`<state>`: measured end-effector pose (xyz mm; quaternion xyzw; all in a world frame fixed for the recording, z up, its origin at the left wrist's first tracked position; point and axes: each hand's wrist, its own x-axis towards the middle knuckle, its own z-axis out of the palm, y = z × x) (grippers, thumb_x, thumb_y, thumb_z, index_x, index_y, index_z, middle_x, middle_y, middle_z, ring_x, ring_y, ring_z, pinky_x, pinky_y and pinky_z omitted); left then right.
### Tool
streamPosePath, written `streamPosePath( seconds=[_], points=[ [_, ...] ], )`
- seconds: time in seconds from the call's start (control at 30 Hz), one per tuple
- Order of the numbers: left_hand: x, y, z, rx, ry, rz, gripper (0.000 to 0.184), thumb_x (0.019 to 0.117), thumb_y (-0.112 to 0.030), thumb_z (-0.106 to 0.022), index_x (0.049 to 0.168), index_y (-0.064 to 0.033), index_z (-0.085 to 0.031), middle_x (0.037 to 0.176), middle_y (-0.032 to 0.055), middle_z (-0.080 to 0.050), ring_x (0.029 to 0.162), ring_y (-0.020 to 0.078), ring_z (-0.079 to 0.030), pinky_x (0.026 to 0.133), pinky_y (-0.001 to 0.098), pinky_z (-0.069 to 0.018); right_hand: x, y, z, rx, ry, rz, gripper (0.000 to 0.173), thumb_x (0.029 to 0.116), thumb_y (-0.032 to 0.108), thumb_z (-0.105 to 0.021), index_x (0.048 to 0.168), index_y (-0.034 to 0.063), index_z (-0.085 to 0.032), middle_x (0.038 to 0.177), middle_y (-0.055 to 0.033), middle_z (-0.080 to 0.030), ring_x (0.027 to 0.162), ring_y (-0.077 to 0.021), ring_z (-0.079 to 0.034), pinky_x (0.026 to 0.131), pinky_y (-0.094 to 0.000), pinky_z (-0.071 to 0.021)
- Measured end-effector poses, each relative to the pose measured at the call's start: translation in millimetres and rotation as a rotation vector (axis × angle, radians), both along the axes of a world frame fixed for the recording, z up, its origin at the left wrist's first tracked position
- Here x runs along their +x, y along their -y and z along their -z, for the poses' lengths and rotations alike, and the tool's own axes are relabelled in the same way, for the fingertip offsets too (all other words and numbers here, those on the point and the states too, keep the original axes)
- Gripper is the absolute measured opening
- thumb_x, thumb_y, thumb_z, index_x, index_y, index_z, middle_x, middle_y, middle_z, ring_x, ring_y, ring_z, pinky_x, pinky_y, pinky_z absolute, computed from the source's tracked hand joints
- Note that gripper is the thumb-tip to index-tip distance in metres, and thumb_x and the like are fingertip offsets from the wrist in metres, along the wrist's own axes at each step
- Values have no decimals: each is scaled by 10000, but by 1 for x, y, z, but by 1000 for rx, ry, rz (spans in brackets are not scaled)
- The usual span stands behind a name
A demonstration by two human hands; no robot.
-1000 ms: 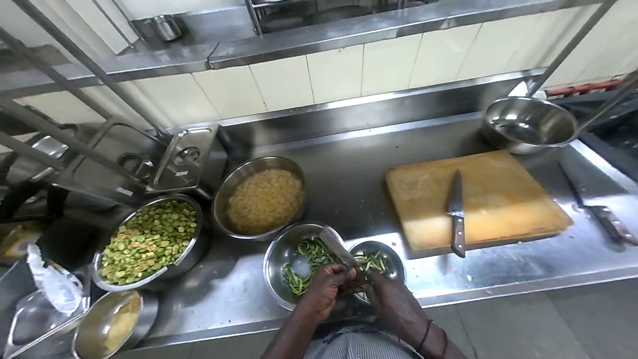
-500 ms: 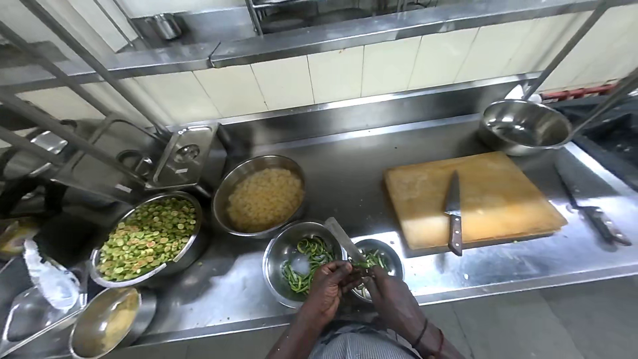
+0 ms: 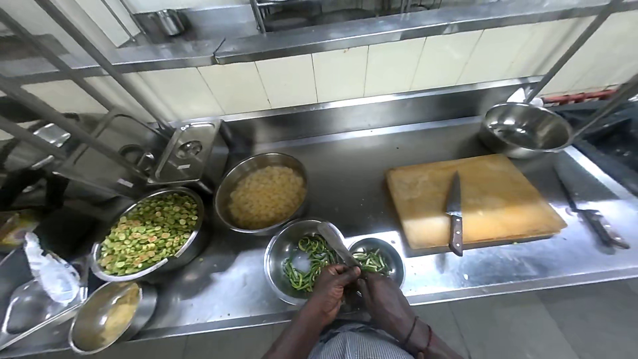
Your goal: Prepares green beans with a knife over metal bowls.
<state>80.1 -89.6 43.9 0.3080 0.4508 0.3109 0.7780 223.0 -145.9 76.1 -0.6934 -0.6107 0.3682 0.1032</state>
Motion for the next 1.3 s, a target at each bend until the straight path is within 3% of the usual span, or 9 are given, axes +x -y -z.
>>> streamPosePath(
  seconds=[0.1, 0.17, 0.27, 0.47, 0.77, 0.87, 0.97, 1.13, 1.3],
  points=[
    [0, 1, -6, 9, 78, -22, 89, 973, -2, -634, 1040, 41, -675, 879, 109, -703, 782, 179, -688, 781, 341, -599, 2, 0, 5, 83, -76, 108, 381, 1084, 261, -422, 1119, -19, -678, 941, -191, -694, 934, -332, -692, 878, -495, -536],
    [-1, 0, -6, -14, 122, -59, 134, 989, 17, -604, 1100, 74, -654, 945, 165, -716, 840, 239, -722, 831, 394, -617, 5, 0, 8, 121, -109, 163, 369, 1085, 284, -440, 1105, -4, -671, 863, -158, -672, 841, -304, -680, 811, -482, -543],
    [1, 1, -4, -12, 66, -101, 68, 985, 13, -620, 990, 64, -663, 881, 157, -709, 782, 232, -715, 778, 378, -624, 7, -1, 10, 95, -101, 152, 384, 1090, 319, -438, 1084, 7, -662, 833, -138, -653, 812, -294, -669, 790, -471, -540],
    [0, -2, -4, -47, 17, -162, 92, 998, 1, -610, 943, 69, -639, 855, 166, -707, 760, 248, -724, 771, 397, -635, 4, -5, -8, -74, 102, -28, 414, 1107, 322, -377, 1265, 23, -617, 1071, -200, -699, 1052, -365, -687, 929, -522, -528],
    [1, -8, 3, -34, -45, -66, 98, 937, -22, -707, 909, 44, -639, 814, 136, -687, 717, 197, -678, 702, 339, -599, 9, -8, 5, -78, 9, -39, 427, 1101, 342, -385, 1256, 43, -648, 1066, -185, -703, 1047, -346, -682, 944, -526, -516],
    [4, -12, -3, -59, 1, -117, 99, 992, -28, -633, 972, 69, -640, 890, 176, -709, 796, 245, -715, 776, 377, -618, 13, -3, 12, 53, -38, 149, 395, 1087, 315, -435, 1193, 10, -663, 918, -176, -697, 894, -342, -696, 848, -527, -541],
    [2, -18, -6, -110, -2, -175, 133, 1034, -52, -570, 1049, 64, -632, 997, 201, -728, 870, 265, -731, 803, 370, -611, 30, -2, 22, 153, -133, 354, 386, 1078, 318, -468, 1301, 38, -615, 808, -110, -660, 723, -273, -667, 709, -485, -560],
    [8, -14, -6, -112, 53, -164, 105, 1027, -47, -577, 1043, 43, -629, 1002, 182, -708, 887, 262, -709, 834, 401, -600, 46, -8, 30, 52, -452, 466, 562, 961, 485, -666, 1373, 110, -589, 834, -72, -648, 628, -204, -618, 592, -421, -552],
    [17, -6, 1, 66, -20, 54, 103, 984, -69, -657, 1000, 31, -674, 929, 132, -694, 834, 208, -678, 803, 358, -589, 35, -9, 31, 19, -702, 500, 363, 1013, 396, -621, 1141, 60, -668, 774, -57, -630, 566, -157, -558, 520, -339, -493]
  ],
)
